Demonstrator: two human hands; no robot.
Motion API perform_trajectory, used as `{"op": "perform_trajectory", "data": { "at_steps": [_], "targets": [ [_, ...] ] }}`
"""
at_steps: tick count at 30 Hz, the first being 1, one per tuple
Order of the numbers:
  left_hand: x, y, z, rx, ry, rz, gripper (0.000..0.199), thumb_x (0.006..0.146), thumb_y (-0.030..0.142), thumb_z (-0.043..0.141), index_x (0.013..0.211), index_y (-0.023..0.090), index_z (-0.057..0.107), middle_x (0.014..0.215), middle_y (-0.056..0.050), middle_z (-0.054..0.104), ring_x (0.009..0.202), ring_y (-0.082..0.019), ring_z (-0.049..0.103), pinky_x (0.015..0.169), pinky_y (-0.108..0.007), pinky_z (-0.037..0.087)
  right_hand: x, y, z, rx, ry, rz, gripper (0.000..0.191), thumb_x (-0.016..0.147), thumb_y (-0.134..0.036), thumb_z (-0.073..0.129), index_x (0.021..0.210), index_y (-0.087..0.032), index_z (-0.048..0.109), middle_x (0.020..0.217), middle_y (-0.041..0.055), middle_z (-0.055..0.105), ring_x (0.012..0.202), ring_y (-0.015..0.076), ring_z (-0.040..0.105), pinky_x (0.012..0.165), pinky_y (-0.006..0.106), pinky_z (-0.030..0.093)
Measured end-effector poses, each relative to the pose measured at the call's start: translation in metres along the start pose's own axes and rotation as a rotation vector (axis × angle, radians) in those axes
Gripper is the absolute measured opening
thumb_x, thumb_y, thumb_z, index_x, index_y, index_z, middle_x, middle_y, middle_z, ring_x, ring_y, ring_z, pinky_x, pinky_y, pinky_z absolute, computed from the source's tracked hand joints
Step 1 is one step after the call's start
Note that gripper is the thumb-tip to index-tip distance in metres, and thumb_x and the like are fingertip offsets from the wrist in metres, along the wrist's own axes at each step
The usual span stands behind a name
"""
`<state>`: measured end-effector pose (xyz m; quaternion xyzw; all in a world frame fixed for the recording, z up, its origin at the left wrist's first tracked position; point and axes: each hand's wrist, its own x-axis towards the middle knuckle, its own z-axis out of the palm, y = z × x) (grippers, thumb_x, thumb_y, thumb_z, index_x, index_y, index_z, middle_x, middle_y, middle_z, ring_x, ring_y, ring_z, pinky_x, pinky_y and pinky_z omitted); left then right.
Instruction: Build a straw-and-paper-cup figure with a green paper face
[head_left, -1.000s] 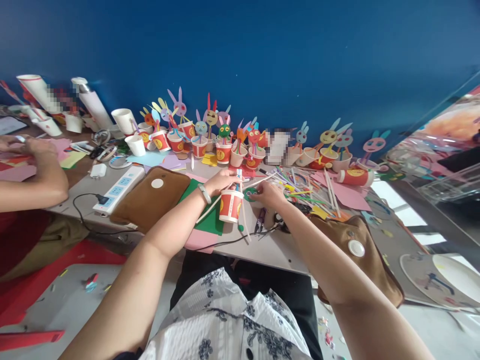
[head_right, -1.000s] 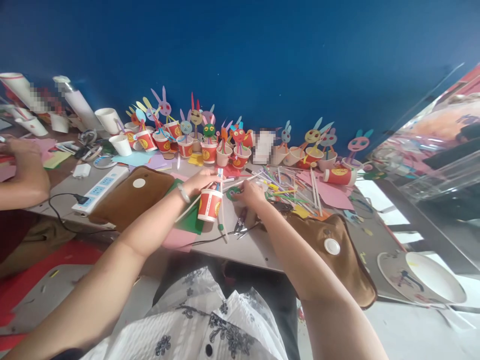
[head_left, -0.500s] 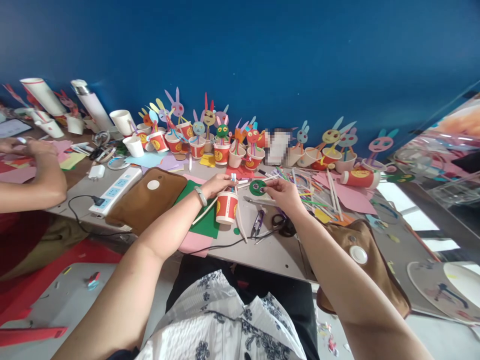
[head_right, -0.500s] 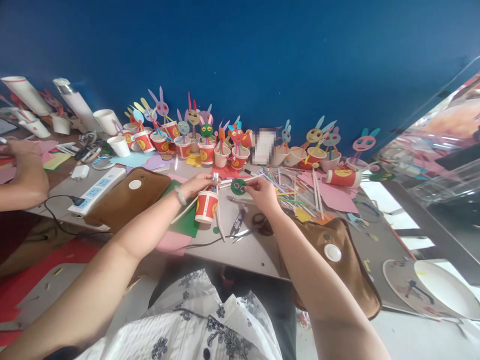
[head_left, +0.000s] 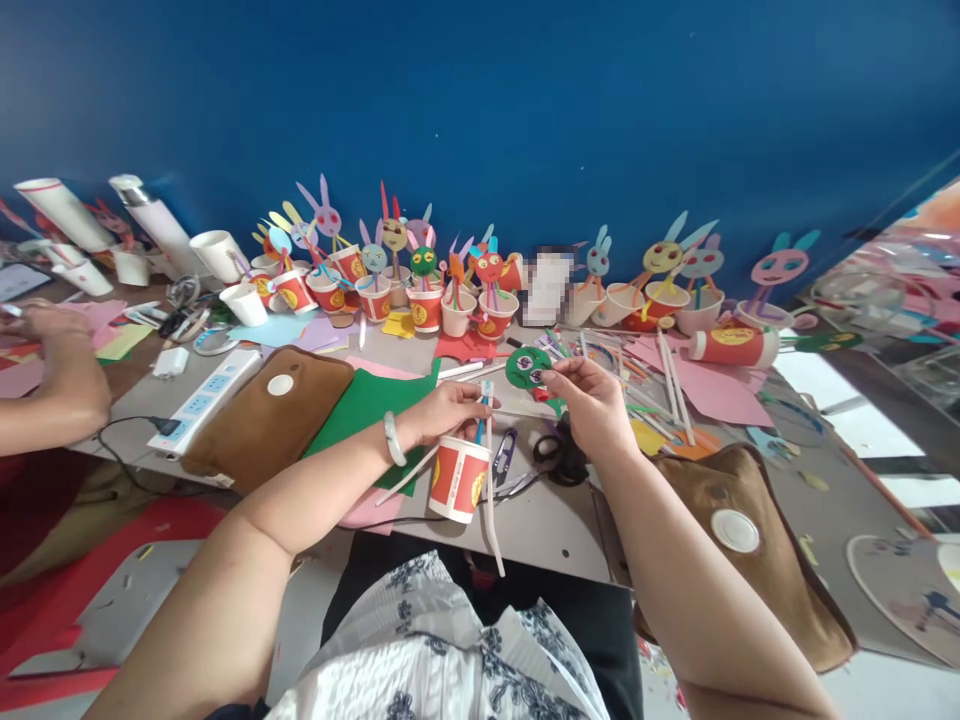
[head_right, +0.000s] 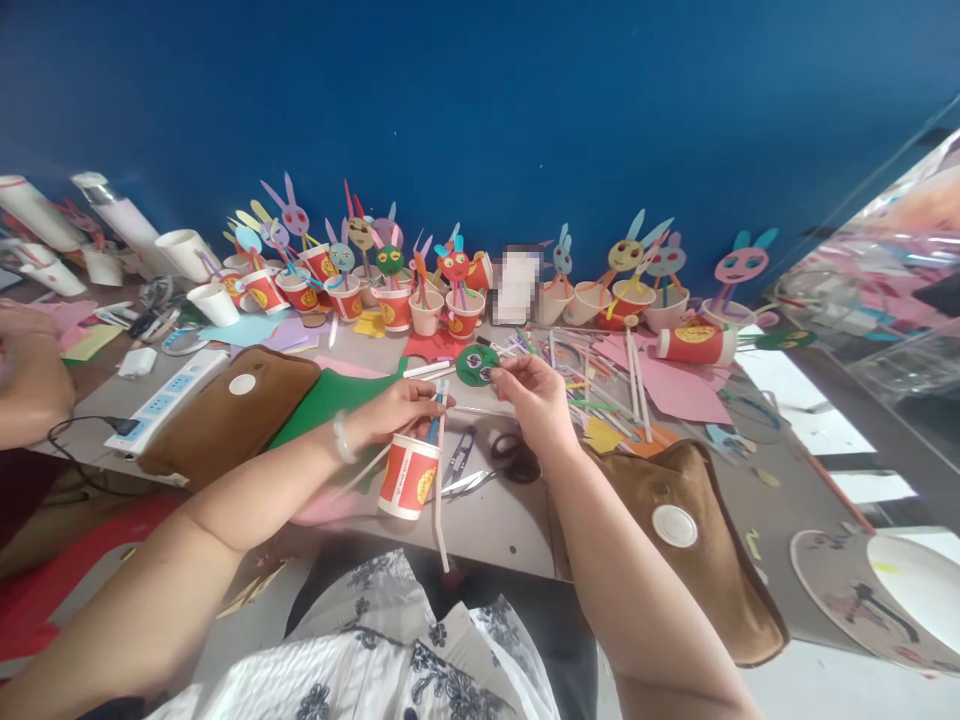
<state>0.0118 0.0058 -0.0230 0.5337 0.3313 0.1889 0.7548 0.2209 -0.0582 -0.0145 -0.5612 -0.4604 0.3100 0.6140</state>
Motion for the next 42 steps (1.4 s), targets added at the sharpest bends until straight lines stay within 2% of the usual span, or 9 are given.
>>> {"op": "perform_trajectory", "data": {
  "at_steps": [6,11,14,18,27,37,42],
  "targets": [
    [-0.008,-0.003,0.009,0.058,-0.063,0.030,0.014,0.082,0.023,0.075,0.087,0.012,0.068,0.070,-0.002,0.071,0.042,-0.005,0.052,0.041,-0.018,0.038,-0.008,-0.002,0.001,0.001,-0.060,-0.034,0.037,0.075,-0.052,0.080,0.084,-0.023,0.059,0.065,-0.0027,0.062,0.060,0.0130,0.057,0.062,0.028,0.047],
    [-0.016,-0.003,0.014,0.126,-0.132,0.094,0.018,0.083,0.028,0.076,0.086,0.013,0.067,0.062,0.001,0.065,0.044,-0.007,0.054,0.043,-0.018,0.040,-0.009,-0.003,0.005,-0.004,-0.051,-0.009,0.034,0.072,-0.046,0.082,0.083,-0.022,0.063,0.063,-0.0033,0.061,0.055,0.0115,0.054,0.056,0.027,0.044],
    [-0.018,-0.002,0.018,0.123,-0.133,0.079,0.021,0.082,0.029,0.077,0.088,0.012,0.066,0.057,0.003,0.061,0.043,-0.007,0.054,0.043,-0.018,0.040,-0.010,-0.004,0.006,-0.004,-0.060,0.011,0.032,0.071,-0.043,0.083,0.086,-0.021,0.065,0.063,-0.0032,0.062,0.054,0.0110,0.054,0.055,0.026,0.043],
    [-0.019,0.000,0.021,0.085,-0.115,0.058,0.025,0.079,0.029,0.080,0.091,0.012,0.066,0.065,0.001,0.066,0.043,-0.006,0.054,0.042,-0.019,0.040,-0.013,-0.004,0.006,-0.026,-0.085,0.018,0.031,0.072,-0.041,0.082,0.089,-0.020,0.067,0.067,-0.0012,0.067,0.057,0.0125,0.058,0.058,0.027,0.046],
    [-0.019,-0.001,0.021,0.050,-0.122,0.058,0.035,0.076,0.037,0.083,0.091,0.011,0.066,0.072,-0.001,0.071,0.043,-0.006,0.055,0.040,-0.019,0.039,-0.018,-0.010,0.009,-0.199,-0.065,-0.069,0.026,0.073,-0.034,0.079,0.091,-0.020,0.066,0.071,0.0016,0.072,0.067,0.0175,0.068,0.067,0.031,0.051],
    [-0.020,-0.001,0.024,0.046,-0.063,0.064,0.030,0.093,0.040,0.065,0.084,0.011,0.066,0.069,-0.003,0.071,0.038,-0.004,0.052,0.036,-0.017,0.035,-0.021,-0.016,0.013,-0.243,-0.047,-0.066,0.023,0.072,-0.030,0.077,0.089,-0.020,0.065,0.070,0.0011,0.072,0.066,0.0185,0.070,0.071,0.034,0.053],
    [-0.025,0.006,0.028,0.067,-0.065,0.041,0.035,0.099,0.032,0.054,0.074,0.010,0.064,0.051,0.001,0.062,0.031,-0.004,0.044,0.033,-0.017,0.030,-0.023,-0.015,0.015,-0.264,-0.049,-0.085,0.023,0.072,-0.030,0.077,0.088,-0.020,0.065,0.069,0.0010,0.071,0.066,0.0185,0.068,0.072,0.035,0.052]
  ]
}}
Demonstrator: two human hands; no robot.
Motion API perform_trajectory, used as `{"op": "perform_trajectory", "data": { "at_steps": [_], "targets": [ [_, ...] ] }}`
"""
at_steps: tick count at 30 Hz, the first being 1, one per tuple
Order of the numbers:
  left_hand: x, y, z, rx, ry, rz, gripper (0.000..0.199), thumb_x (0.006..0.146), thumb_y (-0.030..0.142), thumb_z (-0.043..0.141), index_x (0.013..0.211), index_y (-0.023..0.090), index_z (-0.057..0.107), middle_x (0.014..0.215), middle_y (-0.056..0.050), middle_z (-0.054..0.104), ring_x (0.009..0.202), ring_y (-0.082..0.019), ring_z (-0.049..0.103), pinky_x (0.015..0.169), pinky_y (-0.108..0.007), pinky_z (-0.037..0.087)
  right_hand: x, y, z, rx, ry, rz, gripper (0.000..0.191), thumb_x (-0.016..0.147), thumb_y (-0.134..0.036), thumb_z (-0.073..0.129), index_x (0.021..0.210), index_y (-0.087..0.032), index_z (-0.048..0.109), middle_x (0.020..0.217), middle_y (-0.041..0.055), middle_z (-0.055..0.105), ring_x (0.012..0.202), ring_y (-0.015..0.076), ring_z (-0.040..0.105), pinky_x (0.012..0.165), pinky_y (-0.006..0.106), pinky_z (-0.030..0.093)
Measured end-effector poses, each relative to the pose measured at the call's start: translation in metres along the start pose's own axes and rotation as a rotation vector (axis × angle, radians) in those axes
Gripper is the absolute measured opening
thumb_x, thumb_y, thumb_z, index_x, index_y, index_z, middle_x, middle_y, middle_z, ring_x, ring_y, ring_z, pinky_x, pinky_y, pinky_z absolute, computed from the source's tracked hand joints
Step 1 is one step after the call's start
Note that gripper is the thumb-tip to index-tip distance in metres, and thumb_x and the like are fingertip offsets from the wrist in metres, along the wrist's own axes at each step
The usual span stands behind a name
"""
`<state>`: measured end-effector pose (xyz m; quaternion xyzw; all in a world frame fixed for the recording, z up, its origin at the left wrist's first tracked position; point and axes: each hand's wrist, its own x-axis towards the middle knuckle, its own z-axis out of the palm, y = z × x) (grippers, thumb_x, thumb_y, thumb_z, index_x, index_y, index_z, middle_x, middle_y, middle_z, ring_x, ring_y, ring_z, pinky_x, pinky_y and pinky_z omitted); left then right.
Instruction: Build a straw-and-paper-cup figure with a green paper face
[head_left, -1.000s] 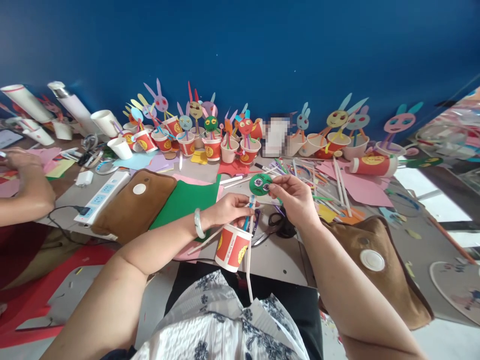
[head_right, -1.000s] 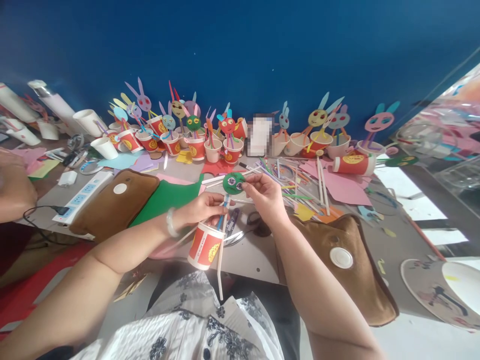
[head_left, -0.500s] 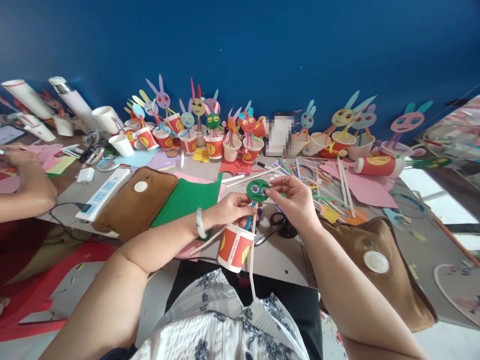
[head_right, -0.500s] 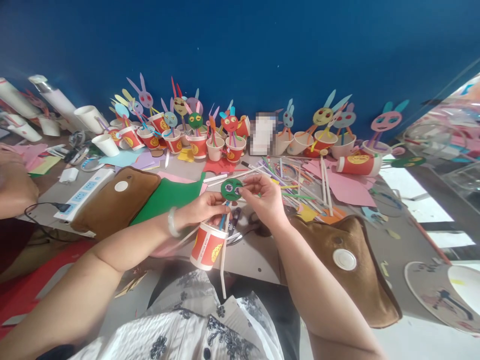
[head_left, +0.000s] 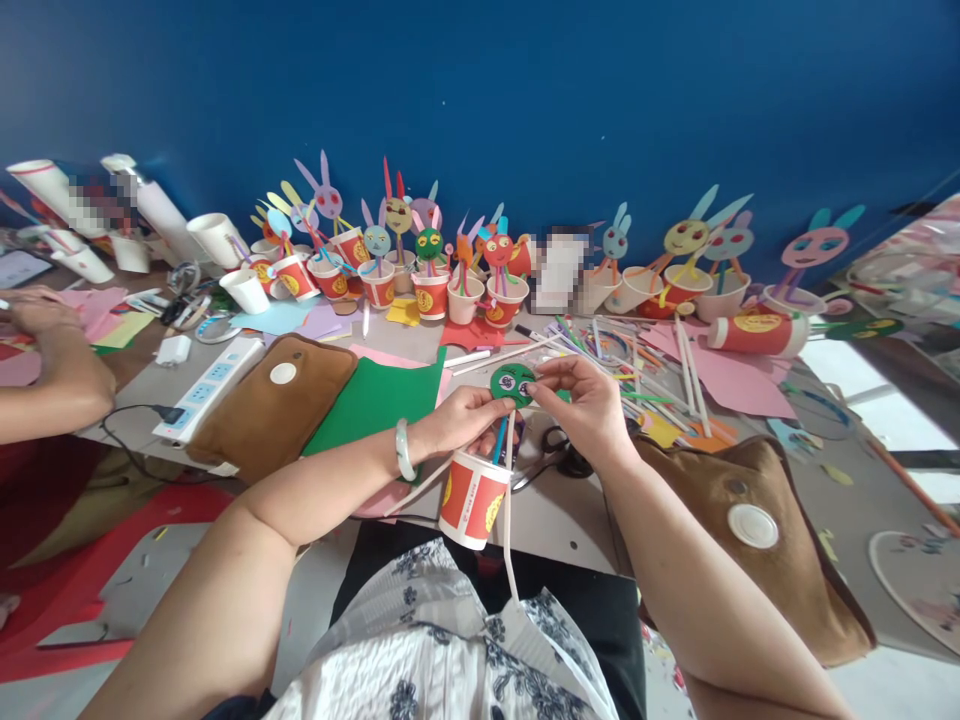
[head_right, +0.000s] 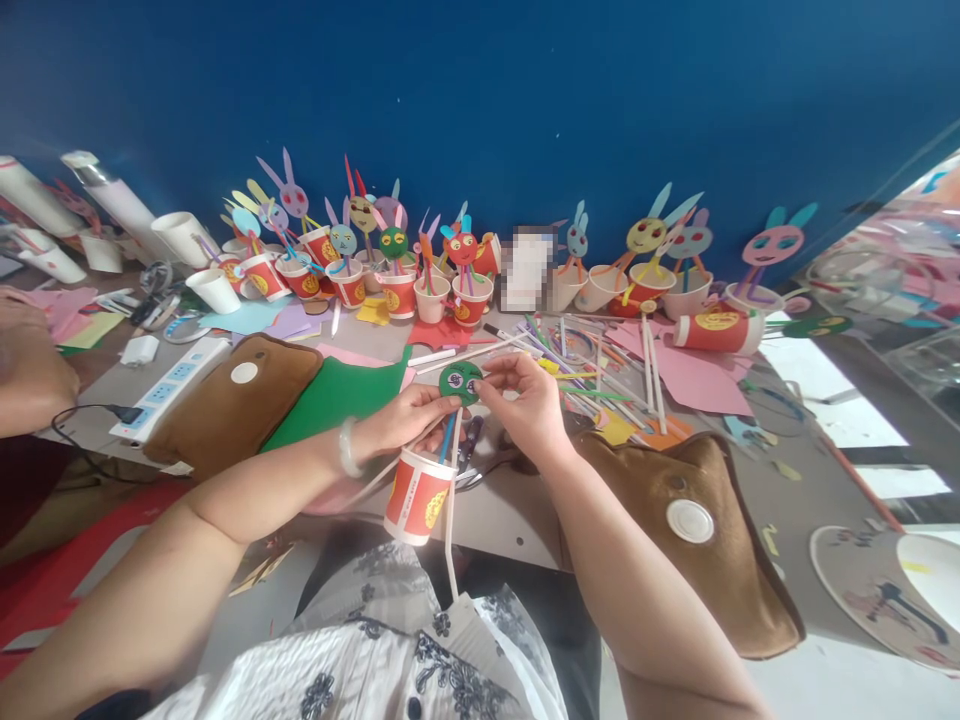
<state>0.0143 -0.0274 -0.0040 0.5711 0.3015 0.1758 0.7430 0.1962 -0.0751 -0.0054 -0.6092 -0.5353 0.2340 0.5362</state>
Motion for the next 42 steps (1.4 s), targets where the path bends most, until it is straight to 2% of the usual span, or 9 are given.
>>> {"op": "perform_trajectory", "data": {
  "at_steps": [5,9,15,19,23,28,32,39,42],
  "targets": [
    [0.0018,-0.0038,-0.0013,0.021,0.032,0.017,0.038,0.098,0.038,0.058,0.072,0.011,0.065,0.045,0.002,0.058,0.030,-0.005,0.043,0.033,-0.018,0.029,-0.0006,0.0023,0.0008,-0.014,-0.012,-0.006,0.023,0.073,-0.031,0.077,0.090,-0.020,0.065,0.068,0.0007,0.070,0.065,0.0177,0.066,0.069,0.033,0.050],
    [0.0039,-0.0083,-0.0017,0.014,0.061,0.056,0.037,0.098,0.036,0.058,0.071,0.012,0.065,0.045,0.002,0.057,0.030,-0.005,0.042,0.033,-0.018,0.029,-0.0017,0.0046,0.0013,0.001,-0.021,-0.018,0.023,0.079,-0.036,0.074,0.092,-0.020,0.064,0.069,0.0009,0.069,0.065,0.0168,0.065,0.066,0.031,0.049],
    [0.0020,-0.0052,-0.0002,0.003,0.082,0.073,0.036,0.099,0.029,0.054,0.069,0.012,0.064,0.041,0.003,0.052,0.029,-0.005,0.039,0.033,-0.018,0.027,-0.0021,0.0085,0.0014,0.067,-0.067,0.014,0.040,0.083,-0.054,0.072,0.103,-0.020,0.063,0.067,0.0000,0.067,0.057,0.0141,0.057,0.056,0.028,0.045],
    [0.0031,-0.0044,-0.0004,-0.015,0.082,0.047,0.037,0.098,0.034,0.058,0.070,0.012,0.064,0.042,0.003,0.053,0.031,-0.005,0.041,0.034,-0.017,0.027,-0.0010,0.0089,0.0006,0.044,-0.116,0.022,0.037,0.081,-0.047,0.074,0.104,-0.019,0.066,0.071,0.0016,0.070,0.065,0.0162,0.061,0.063,0.030,0.048],
    [0.0045,-0.0060,-0.0006,-0.054,0.053,0.019,0.036,0.095,0.039,0.063,0.072,0.011,0.065,0.047,0.002,0.057,0.035,-0.005,0.045,0.035,-0.018,0.029,-0.0011,0.0071,0.0003,0.021,-0.098,0.021,0.031,0.080,-0.040,0.074,0.101,-0.019,0.067,0.071,0.0017,0.072,0.066,0.0163,0.062,0.071,0.033,0.050],
    [0.0028,-0.0040,-0.0004,-0.110,0.011,-0.029,0.024,0.088,0.030,0.071,0.074,0.011,0.067,0.057,0.000,0.063,0.039,-0.004,0.046,0.036,-0.018,0.028,-0.0019,0.0049,0.0012,-0.009,-0.071,0.008,0.029,0.079,-0.037,0.074,0.100,-0.019,0.067,0.072,0.0016,0.073,0.067,0.0174,0.064,0.075,0.036,0.051],
    [0.0019,-0.0031,-0.0006,-0.111,-0.008,-0.031,0.017,0.082,0.026,0.075,0.079,0.011,0.068,0.072,-0.003,0.071,0.042,-0.004,0.050,0.036,-0.018,0.030,-0.0009,0.0039,0.0019,-0.011,-0.071,0.003,0.028,0.079,-0.036,0.074,0.100,-0.019,0.066,0.071,0.0006,0.072,0.065,0.0179,0.067,0.075,0.037,0.053],
    [0.0050,-0.0070,-0.0006,-0.123,0.012,-0.038,0.038,0.088,0.048,0.070,0.078,0.011,0.066,0.069,-0.006,0.072,0.040,-0.006,0.051,0.037,-0.020,0.032,-0.0018,0.0033,0.0015,-0.013,-0.121,-0.027,0.028,0.081,-0.035,0.072,0.103,-0.019,0.065,0.072,0.0003,0.071,0.067,0.0174,0.067,0.078,0.037,0.053],
    [0.0065,-0.0088,-0.0004,-0.121,0.045,-0.032,0.042,0.087,0.050,0.069,0.077,0.010,0.067,0.070,-0.007,0.072,0.040,-0.007,0.051,0.037,-0.020,0.033,-0.0029,0.0052,0.0028,-0.009,-0.139,-0.047,0.030,0.082,-0.035,0.072,0.106,-0.019,0.065,0.074,0.0002,0.071,0.068,0.0171,0.066,0.080,0.037,0.053]
  ]
}}
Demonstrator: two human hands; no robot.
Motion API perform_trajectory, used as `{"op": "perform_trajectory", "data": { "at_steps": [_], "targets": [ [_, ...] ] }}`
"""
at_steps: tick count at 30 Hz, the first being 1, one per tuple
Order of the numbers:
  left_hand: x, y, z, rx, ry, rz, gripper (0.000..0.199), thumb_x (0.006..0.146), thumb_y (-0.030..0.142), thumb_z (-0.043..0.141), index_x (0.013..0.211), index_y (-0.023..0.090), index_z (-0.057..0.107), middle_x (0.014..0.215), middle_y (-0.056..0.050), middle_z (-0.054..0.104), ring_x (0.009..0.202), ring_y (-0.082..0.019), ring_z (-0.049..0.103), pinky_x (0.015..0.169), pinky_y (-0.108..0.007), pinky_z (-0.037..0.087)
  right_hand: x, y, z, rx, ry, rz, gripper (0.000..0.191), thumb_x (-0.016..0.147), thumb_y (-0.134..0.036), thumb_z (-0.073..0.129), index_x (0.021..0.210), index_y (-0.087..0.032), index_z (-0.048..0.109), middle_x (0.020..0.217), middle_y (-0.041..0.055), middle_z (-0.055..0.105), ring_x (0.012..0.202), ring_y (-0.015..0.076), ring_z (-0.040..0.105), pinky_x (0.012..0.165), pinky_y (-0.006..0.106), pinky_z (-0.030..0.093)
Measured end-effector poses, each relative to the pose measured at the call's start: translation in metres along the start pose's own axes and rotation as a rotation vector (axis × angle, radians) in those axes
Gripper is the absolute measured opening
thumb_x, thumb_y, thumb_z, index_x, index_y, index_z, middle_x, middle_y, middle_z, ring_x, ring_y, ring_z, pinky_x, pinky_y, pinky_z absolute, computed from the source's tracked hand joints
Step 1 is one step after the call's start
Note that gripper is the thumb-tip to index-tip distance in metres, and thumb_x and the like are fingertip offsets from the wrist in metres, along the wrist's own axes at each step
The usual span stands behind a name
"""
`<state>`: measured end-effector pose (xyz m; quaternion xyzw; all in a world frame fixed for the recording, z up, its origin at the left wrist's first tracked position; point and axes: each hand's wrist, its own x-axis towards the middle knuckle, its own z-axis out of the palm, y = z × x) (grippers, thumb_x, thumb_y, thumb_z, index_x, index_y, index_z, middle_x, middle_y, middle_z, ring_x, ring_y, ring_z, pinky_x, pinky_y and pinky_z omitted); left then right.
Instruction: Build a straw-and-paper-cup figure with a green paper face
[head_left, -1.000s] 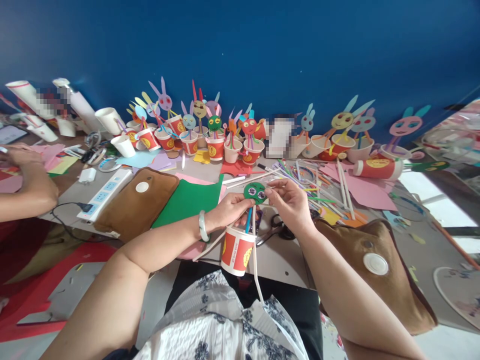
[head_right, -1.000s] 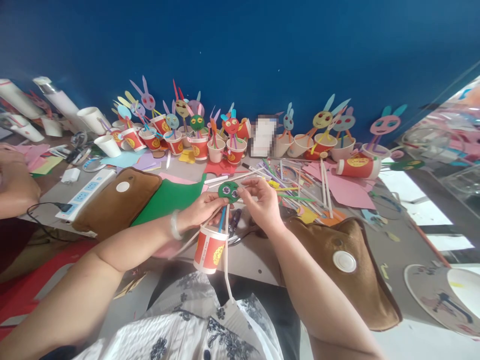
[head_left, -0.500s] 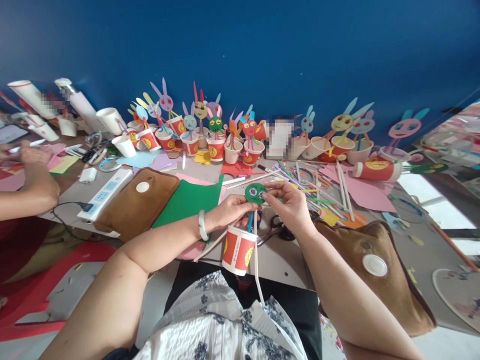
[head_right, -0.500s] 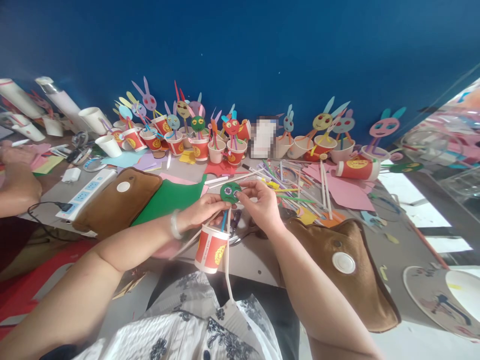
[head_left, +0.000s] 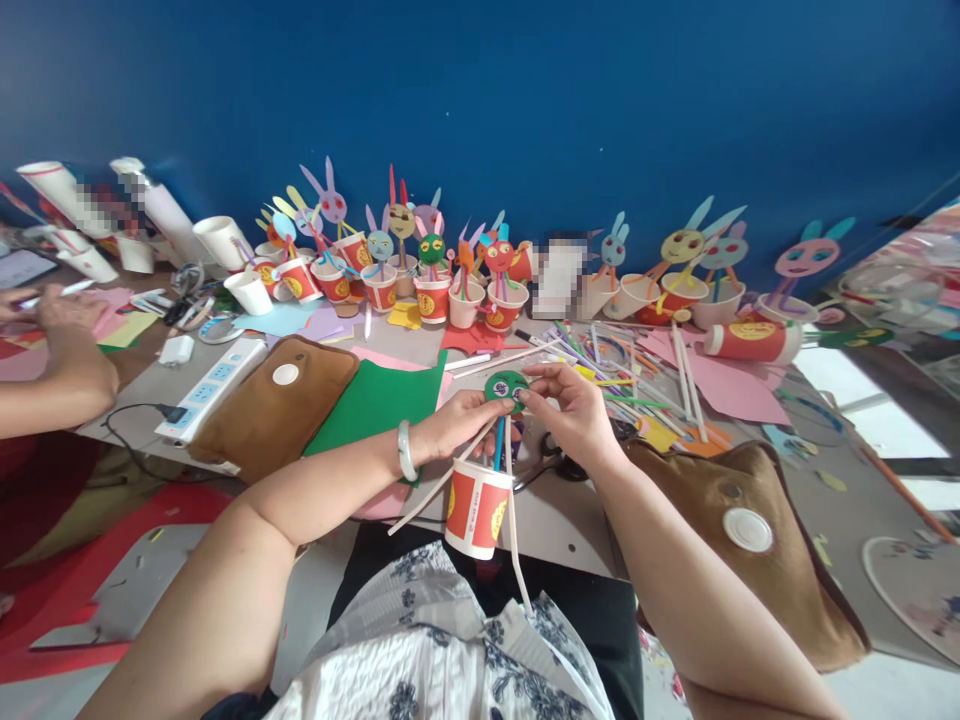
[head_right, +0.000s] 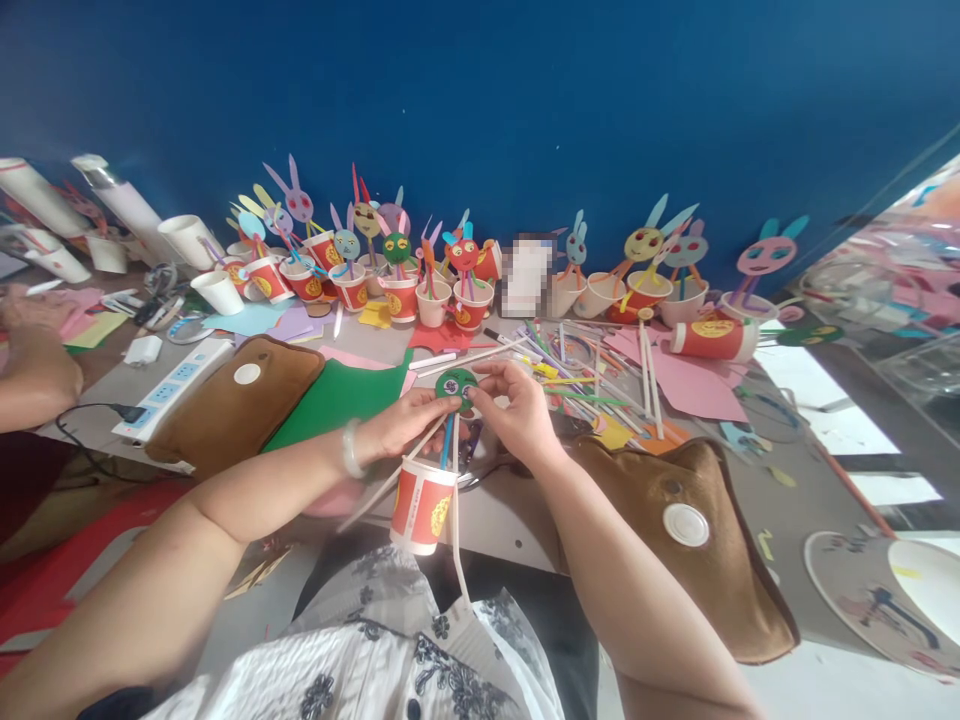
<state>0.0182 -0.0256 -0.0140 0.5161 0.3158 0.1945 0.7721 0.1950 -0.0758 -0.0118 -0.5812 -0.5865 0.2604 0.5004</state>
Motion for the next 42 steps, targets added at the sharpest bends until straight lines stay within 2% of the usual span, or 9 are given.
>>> {"op": "perform_trajectory", "data": {
  "at_steps": [6,12,19,23,26,30,33,38,42],
  "targets": [
    [0.000,-0.001,0.002,0.020,0.004,0.011,0.038,0.092,0.042,0.065,0.073,0.009,0.069,0.062,-0.005,0.068,0.039,-0.007,0.049,0.038,-0.020,0.034,-0.001,0.004,0.004,0.019,0.001,-0.010,0.033,0.083,-0.038,0.072,0.109,-0.020,0.063,0.077,0.0007,0.072,0.070,0.0169,0.066,0.078,0.035,0.054],
    [-0.001,0.006,0.003,-0.012,0.122,0.005,0.032,0.096,0.029,0.058,0.071,0.011,0.067,0.060,-0.004,0.068,0.039,-0.008,0.049,0.038,-0.021,0.032,-0.001,0.007,0.004,0.042,-0.036,-0.006,0.039,0.086,-0.048,0.070,0.112,-0.020,0.061,0.078,0.0021,0.073,0.073,0.0189,0.069,0.076,0.035,0.054],
    [-0.001,0.014,-0.006,0.056,0.218,0.126,0.034,0.097,0.026,0.057,0.066,0.013,0.064,0.043,0.002,0.052,0.039,-0.008,0.048,0.041,-0.020,0.032,-0.001,0.004,0.007,0.122,-0.102,0.088,0.052,0.080,-0.061,0.074,0.110,-0.022,0.058,0.080,0.0037,0.074,0.070,0.0186,0.069,0.063,0.030,0.052],
    [0.007,0.005,-0.015,0.059,0.195,0.171,0.030,0.092,0.035,0.065,0.076,0.011,0.069,0.052,0.001,0.059,0.041,-0.007,0.050,0.043,-0.019,0.036,-0.003,-0.001,0.009,0.138,-0.231,0.170,0.058,0.075,-0.057,0.079,0.114,-0.021,0.056,0.070,-0.0010,0.071,0.057,0.0149,0.063,0.051,0.025,0.046],
    [0.012,-0.001,-0.020,0.030,0.169,0.206,0.034,0.087,0.044,0.071,0.081,0.011,0.069,0.061,0.000,0.065,0.044,-0.006,0.053,0.046,-0.019,0.039,-0.006,-0.002,0.009,0.131,-0.310,0.211,0.058,0.076,-0.049,0.079,0.119,-0.021,0.054,0.069,-0.0015,0.072,0.057,0.0153,0.064,0.052,0.026,0.049],
    [0.013,-0.001,-0.022,-0.022,0.119,0.207,0.041,0.078,0.051,0.078,0.080,0.011,0.066,0.067,-0.001,0.068,0.047,-0.005,0.054,0.047,-0.020,0.041,-0.008,0.000,0.010,0.182,-0.345,0.265,0.077,0.074,-0.037,0.079,0.139,-0.021,0.042,0.072,-0.0014,0.075,0.058,0.0169,0.067,0.051,0.026,0.051],
    [0.013,0.000,-0.021,-0.063,0.111,0.162,0.039,0.078,0.048,0.079,0.084,0.011,0.067,0.071,-0.002,0.071,0.047,-0.006,0.054,0.047,-0.020,0.042,-0.009,0.000,0.011,0.207,-0.364,0.269,0.086,0.074,-0.033,0.077,0.148,-0.022,0.033,0.071,-0.0036,0.073,0.058,0.0164,0.067,0.050,0.026,0.051],
    [0.015,0.000,-0.022,-0.058,0.164,0.121,0.026,0.088,0.036,0.068,0.084,0.010,0.070,0.070,-0.004,0.073,0.045,-0.005,0.054,0.047,-0.020,0.042,-0.009,-0.002,0.012,0.203,-0.306,0.235,0.097,0.075,-0.035,0.077,0.155,-0.022,0.025,0.070,-0.0043,0.071,0.054,0.0142,0.062,0.048,0.025,0.047],
    [0.010,0.016,-0.028,-0.035,0.248,0.122,0.025,0.090,0.032,0.066,0.081,0.010,0.070,0.068,-0.004,0.072,0.042,-0.004,0.051,0.042,-0.018,0.036,-0.003,-0.005,0.003,0.179,-0.085,0.164,0.086,0.078,-0.044,0.075,0.150,-0.020,0.034,0.066,-0.0049,0.068,0.045,0.0116,0.052,0.043,0.025,0.039]
  ]
}}
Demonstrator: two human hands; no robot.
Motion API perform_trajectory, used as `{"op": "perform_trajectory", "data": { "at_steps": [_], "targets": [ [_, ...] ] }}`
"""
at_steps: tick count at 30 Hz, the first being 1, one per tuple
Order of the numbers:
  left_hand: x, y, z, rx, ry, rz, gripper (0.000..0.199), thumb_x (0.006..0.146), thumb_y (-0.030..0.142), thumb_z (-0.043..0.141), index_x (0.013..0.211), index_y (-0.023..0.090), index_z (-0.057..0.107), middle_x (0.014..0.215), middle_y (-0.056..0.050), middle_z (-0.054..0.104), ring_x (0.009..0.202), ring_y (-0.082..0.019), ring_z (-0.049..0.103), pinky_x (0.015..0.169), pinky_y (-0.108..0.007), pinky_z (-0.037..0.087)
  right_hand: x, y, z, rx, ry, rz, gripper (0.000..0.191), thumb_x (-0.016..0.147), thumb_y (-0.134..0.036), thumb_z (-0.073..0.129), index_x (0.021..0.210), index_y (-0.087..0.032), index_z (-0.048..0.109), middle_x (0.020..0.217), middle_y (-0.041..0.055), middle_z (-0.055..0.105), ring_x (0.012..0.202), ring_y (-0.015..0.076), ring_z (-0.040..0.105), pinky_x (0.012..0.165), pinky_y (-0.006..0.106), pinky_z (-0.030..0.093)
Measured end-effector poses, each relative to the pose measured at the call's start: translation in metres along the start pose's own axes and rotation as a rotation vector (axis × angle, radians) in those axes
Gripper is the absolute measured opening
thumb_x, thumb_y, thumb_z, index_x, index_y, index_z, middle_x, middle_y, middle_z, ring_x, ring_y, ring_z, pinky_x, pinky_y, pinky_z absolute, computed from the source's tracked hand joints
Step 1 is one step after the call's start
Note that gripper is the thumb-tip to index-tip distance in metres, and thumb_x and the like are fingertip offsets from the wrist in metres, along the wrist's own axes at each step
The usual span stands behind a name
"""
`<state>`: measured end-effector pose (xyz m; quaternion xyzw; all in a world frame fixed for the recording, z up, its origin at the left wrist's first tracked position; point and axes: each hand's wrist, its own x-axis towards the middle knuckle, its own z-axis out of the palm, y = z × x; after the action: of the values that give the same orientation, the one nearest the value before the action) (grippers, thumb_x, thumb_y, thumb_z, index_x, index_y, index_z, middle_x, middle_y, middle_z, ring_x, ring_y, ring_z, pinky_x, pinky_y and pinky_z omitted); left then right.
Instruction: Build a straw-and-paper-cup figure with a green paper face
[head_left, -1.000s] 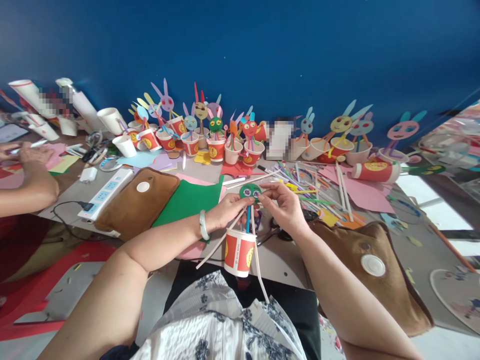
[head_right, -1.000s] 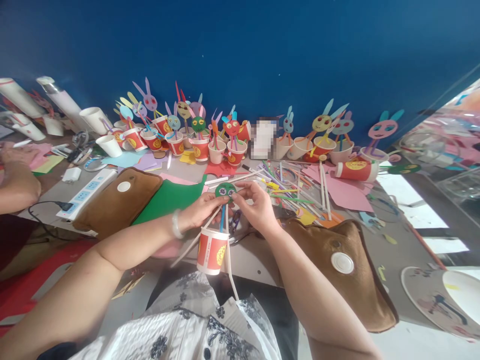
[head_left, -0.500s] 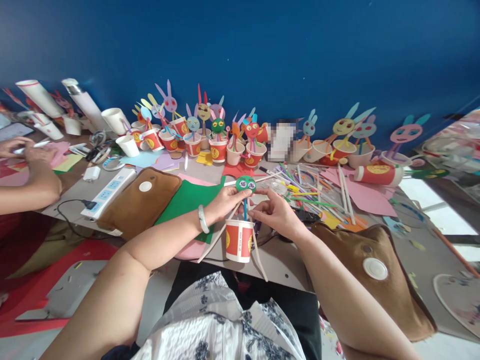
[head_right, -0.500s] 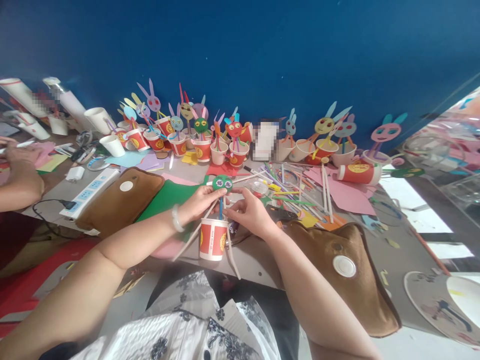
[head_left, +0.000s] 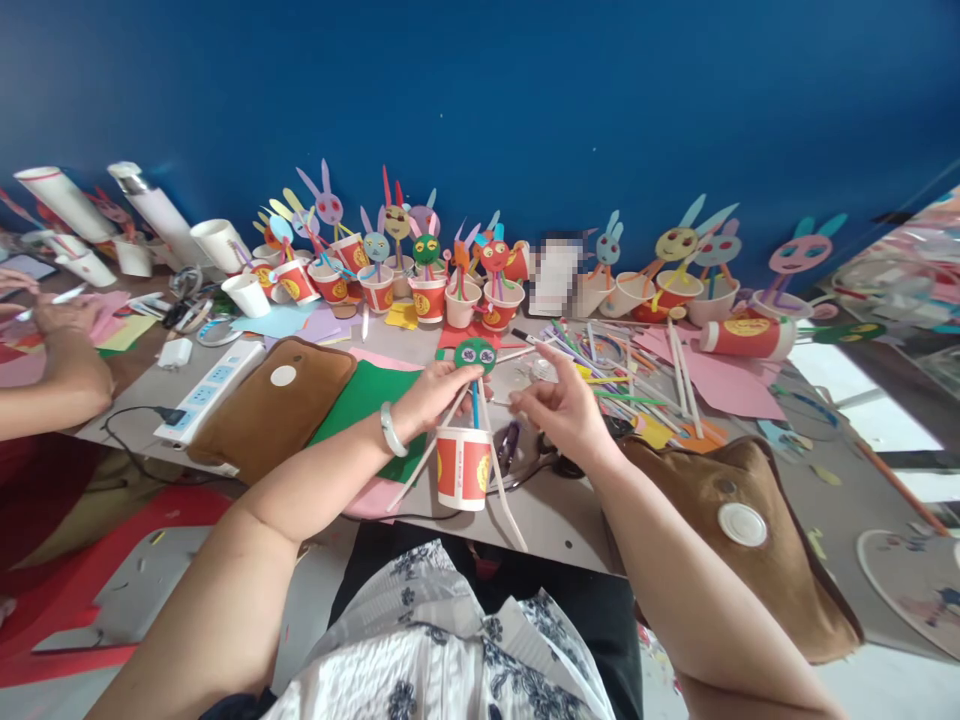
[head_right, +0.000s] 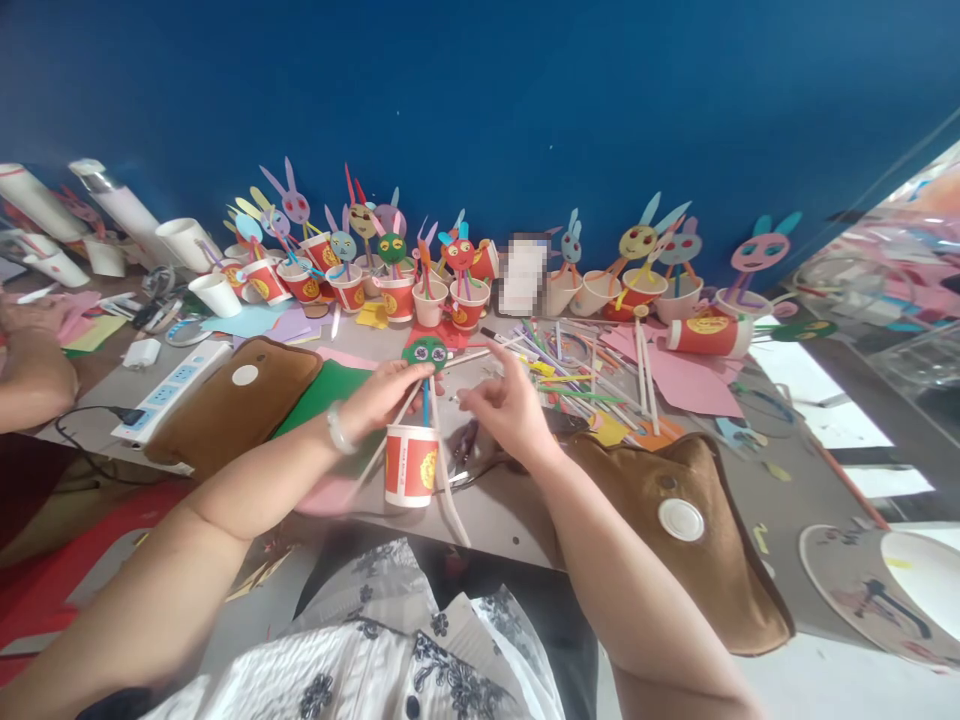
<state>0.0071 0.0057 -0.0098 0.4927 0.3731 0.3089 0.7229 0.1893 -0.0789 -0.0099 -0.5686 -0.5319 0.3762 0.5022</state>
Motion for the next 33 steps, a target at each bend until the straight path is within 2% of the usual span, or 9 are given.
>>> {"op": "perform_trajectory", "data": {
  "at_steps": [5,9,12,14,17,21,24,28,33],
  "targets": [
    [-0.001,0.037,-0.019,-0.092,0.132,0.094,0.027,0.089,0.036,0.068,0.080,0.010,0.068,0.066,-0.004,0.070,0.040,-0.003,0.048,0.041,-0.017,0.037,0.007,-0.006,-0.016,-0.007,0.357,-0.132,0.052,0.085,-0.042,0.068,0.131,-0.024,0.050,0.059,-0.0069,0.058,0.046,0.0132,0.052,0.049,0.029,0.043],
    [0.000,0.059,-0.042,-0.173,0.261,0.193,0.024,0.089,0.035,0.067,0.087,0.011,0.070,0.068,-0.002,0.071,0.040,-0.003,0.047,0.040,-0.017,0.037,0.009,-0.005,-0.018,0.022,0.454,-0.159,0.038,0.085,-0.039,0.068,0.118,-0.025,0.053,0.058,-0.0050,0.058,0.049,0.0151,0.056,0.054,0.031,0.047],
    [-0.002,0.067,-0.055,-0.209,0.320,0.280,0.023,0.090,0.035,0.066,0.089,0.012,0.070,0.070,-0.001,0.070,0.044,-0.004,0.051,0.044,-0.016,0.042,0.011,-0.004,-0.015,0.042,0.469,-0.159,0.031,0.083,-0.034,0.068,0.110,-0.025,0.054,0.055,-0.0058,0.057,0.048,0.0144,0.054,0.053,0.031,0.046],
    [-0.002,0.068,-0.058,-0.218,0.306,0.270,0.022,0.091,0.035,0.065,0.090,0.014,0.070,0.070,0.000,0.069,0.044,-0.004,0.052,0.044,-0.016,0.042,0.012,-0.003,-0.014,0.042,0.471,-0.165,0.028,0.082,-0.030,0.068,0.107,-0.024,0.055,0.053,-0.0074,0.055,0.046,0.0134,0.053,0.052,0.029,0.045],
    [0.000,0.060,-0.050,-0.201,0.222,0.185,0.021,0.088,0.036,0.069,0.087,0.014,0.070,0.066,0.000,0.067,0.042,-0.004,0.049,0.041,-0.017,0.038,0.013,0.000,-0.014,0.055,0.461,-0.184,0.025,0.080,-0.026,0.067,0.102,-0.023,0.056,0.050,-0.0088,0.054,0.046,0.0124,0.053,0.051,0.027,0.043],
    [0.006,0.043,-0.030,-0.148,0.026,-0.002,0.022,0.085,0.033,0.071,0.084,0.011,0.069,0.064,-0.002,0.067,0.040,-0.004,0.045,0.040,-0.018,0.035,0.015,0.003,-0.014,0.049,0.443,-0.191,0.020,0.079,-0.023,0.066,0.097,-0.022,0.057,0.050,-0.0079,0.055,0.046,0.0120,0.052,0.050,0.025,0.041],
    [0.004,0.040,-0.026,-0.122,-0.037,-0.033,0.017,0.082,0.026,0.070,0.085,0.010,0.070,0.063,-0.002,0.067,0.040,-0.005,0.046,0.039,-0.018,0.034,0.016,0.005,-0.014,0.016,0.444,-0.197,0.018,0.079,-0.025,0.065,0.095,-0.022,0.059,0.049,-0.0077,0.054,0.045,0.0122,0.052,0.050,0.025,0.040],
    [-0.003,0.056,-0.040,-0.220,0.071,0.032,0.016,0.081,0.025,0.067,0.091,0.014,0.071,0.066,0.001,0.067,0.040,-0.002,0.041,0.039,-0.016,0.032,0.017,0.012,-0.013,-0.098,0.436,-0.218,0.013,0.080,-0.028,0.063,0.092,-0.021,0.062,0.054,-0.0049,0.058,0.048,0.0126,0.053,0.053,0.026,0.041],
    [0.001,0.059,-0.045,-0.137,0.170,0.089,0.016,0.083,0.029,0.066,0.092,0.017,0.070,0.067,0.001,0.066,0.043,-0.004,0.043,0.042,-0.018,0.036,0.014,0.018,-0.006,-0.294,0.289,-0.221,0.012,0.083,-0.031,0.062,0.087,-0.020,0.064,0.059,-0.0013,0.061,0.055,0.0142,0.056,0.057,0.027,0.043]
  ]
}}
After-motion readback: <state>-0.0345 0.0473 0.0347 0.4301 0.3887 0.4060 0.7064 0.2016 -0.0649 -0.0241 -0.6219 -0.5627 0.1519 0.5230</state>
